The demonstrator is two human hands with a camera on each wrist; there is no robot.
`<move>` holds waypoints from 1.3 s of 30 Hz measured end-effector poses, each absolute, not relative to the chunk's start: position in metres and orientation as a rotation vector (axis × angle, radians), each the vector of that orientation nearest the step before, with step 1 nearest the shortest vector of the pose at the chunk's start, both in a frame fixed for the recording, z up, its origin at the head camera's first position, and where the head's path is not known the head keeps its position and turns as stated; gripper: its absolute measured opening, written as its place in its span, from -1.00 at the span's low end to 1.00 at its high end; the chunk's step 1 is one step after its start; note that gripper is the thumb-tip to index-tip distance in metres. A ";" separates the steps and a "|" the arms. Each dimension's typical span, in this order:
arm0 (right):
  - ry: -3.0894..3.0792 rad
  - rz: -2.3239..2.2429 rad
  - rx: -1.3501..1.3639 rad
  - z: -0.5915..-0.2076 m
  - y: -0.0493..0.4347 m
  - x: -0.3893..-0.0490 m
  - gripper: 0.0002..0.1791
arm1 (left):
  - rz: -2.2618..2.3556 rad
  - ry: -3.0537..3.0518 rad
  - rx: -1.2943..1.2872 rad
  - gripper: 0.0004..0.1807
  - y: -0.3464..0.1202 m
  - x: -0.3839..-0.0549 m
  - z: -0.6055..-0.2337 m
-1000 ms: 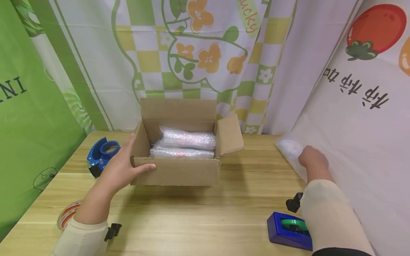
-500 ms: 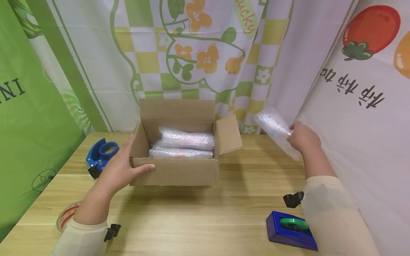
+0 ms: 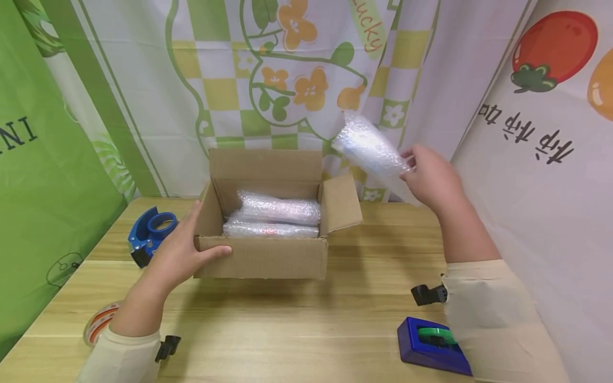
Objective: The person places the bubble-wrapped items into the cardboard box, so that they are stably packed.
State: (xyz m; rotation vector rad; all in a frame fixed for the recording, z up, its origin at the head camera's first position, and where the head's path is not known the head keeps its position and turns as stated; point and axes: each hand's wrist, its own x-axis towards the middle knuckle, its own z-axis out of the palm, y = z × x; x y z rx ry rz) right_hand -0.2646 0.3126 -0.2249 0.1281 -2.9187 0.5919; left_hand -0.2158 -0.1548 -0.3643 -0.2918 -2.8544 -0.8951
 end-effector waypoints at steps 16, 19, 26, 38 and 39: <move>-2.756 0.597 0.705 -0.229 0.189 -0.271 -0.61 | -0.890 -2.847 -0.304 0.39 -0.156 -0.217 -0.364; -2.771 0.519 0.785 -0.245 0.173 -0.277 -0.62 | -0.892 -2.848 -0.305 0.39 -0.156 -0.217 -0.364; -2.832 0.330 0.970 -0.286 0.153 -0.289 -0.65 | -0.887 -2.852 -0.301 0.39 -0.156 -0.217 -0.364; -2.842 0.261 0.997 -0.315 0.155 -0.288 -0.66 | -0.883 -2.843 -0.305 0.39 -0.156 -0.219 -0.365; -2.834 0.266 1.000 -0.316 0.155 -0.287 -0.66 | -0.884 -2.843 -0.304 0.39 -0.156 -0.219 -0.366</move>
